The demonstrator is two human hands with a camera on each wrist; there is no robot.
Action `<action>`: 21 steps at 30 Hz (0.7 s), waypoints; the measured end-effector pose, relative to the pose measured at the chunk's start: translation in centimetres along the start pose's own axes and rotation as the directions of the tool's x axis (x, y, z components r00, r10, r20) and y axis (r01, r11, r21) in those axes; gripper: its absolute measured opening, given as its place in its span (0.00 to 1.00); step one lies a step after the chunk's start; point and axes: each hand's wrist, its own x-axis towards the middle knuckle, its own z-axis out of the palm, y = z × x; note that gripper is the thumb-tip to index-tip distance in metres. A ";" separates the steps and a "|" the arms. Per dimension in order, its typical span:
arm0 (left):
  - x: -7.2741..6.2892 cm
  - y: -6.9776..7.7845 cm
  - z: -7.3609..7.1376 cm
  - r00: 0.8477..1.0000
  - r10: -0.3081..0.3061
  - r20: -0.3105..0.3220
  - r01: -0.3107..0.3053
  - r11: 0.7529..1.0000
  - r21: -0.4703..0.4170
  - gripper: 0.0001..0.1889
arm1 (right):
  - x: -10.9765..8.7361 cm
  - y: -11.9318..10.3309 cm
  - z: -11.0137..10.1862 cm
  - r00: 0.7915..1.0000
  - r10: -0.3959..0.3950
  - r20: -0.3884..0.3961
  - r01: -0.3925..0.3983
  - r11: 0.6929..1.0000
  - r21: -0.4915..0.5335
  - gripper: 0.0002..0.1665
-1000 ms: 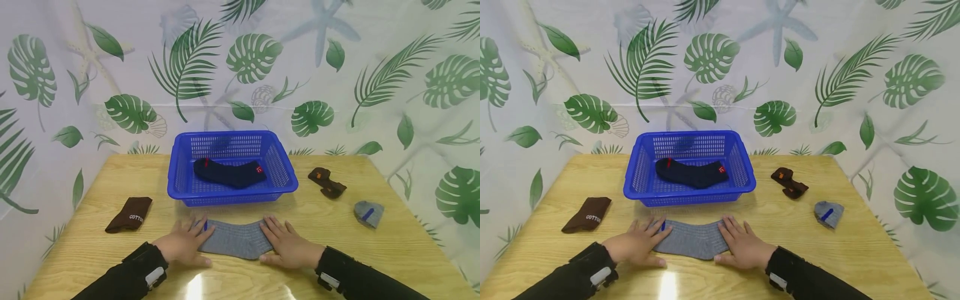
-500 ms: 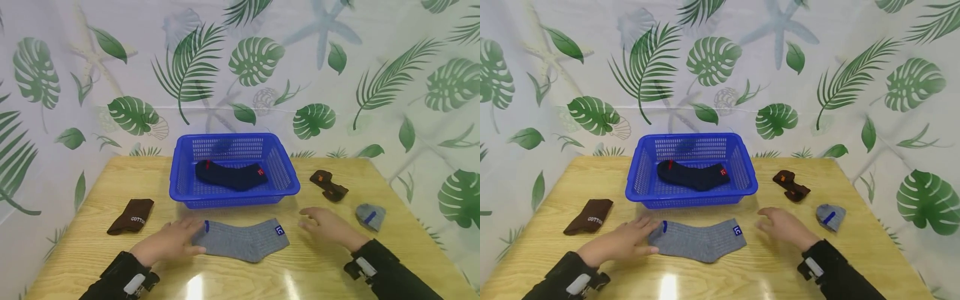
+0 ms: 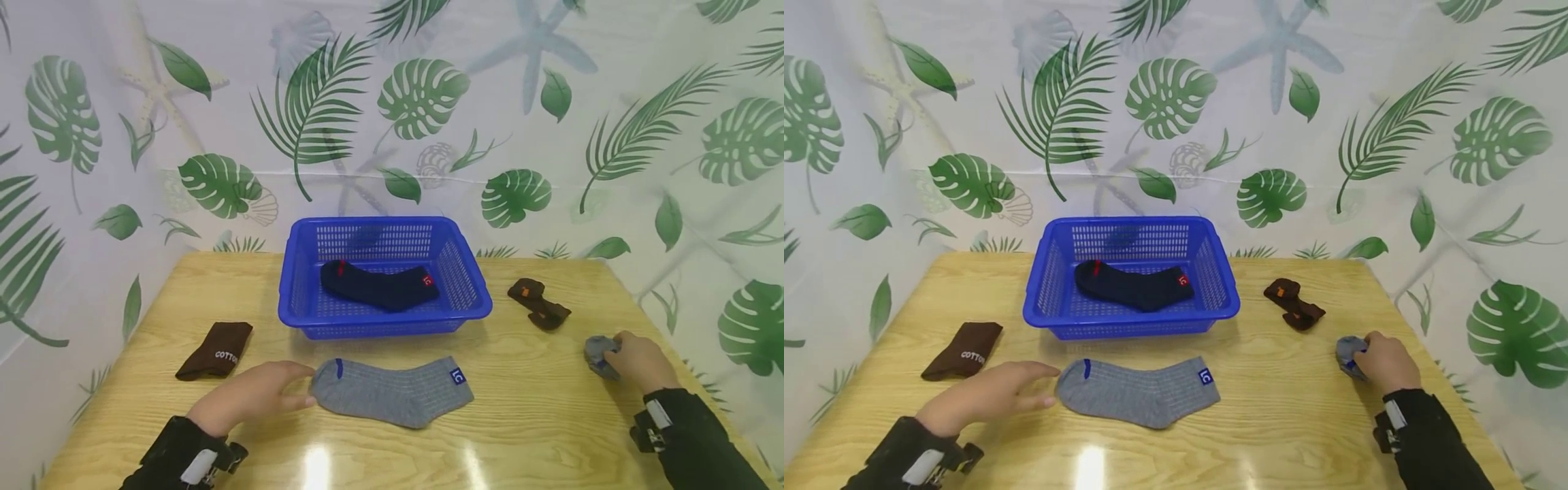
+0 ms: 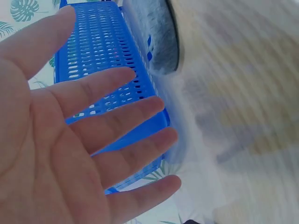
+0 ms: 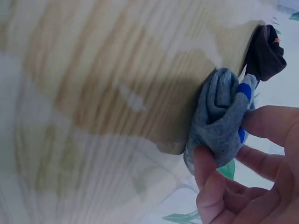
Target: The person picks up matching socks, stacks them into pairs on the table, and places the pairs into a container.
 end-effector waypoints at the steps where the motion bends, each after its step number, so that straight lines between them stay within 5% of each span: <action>1: 0.1 0.0 0.1 1.000 -0.002 0.001 0.002 1.000 0.003 0.30 | 0.0 0.0 0.1 1.000 0.004 -0.001 -0.004 1.000 0.011 0.29; 7: 0.3 0.2 0.7 0.999 -0.033 0.013 0.033 0.999 -0.026 0.29 | -0.1 -1.7 0.1 0.999 -0.017 0.036 0.014 0.997 0.070 0.30; 16: 0.8 0.9 1.2 1.000 0.010 -0.010 -0.010 1.000 0.005 0.26 | 0.0 -8.4 1.9 0.974 -0.197 0.112 0.161 0.948 0.274 0.43; 21: 1.0 1.2 1.1 1.000 0.022 0.005 -0.022 0.999 0.030 0.26 | -0.8 -12.3 2.6 0.941 -0.338 0.014 0.313 0.887 0.340 0.28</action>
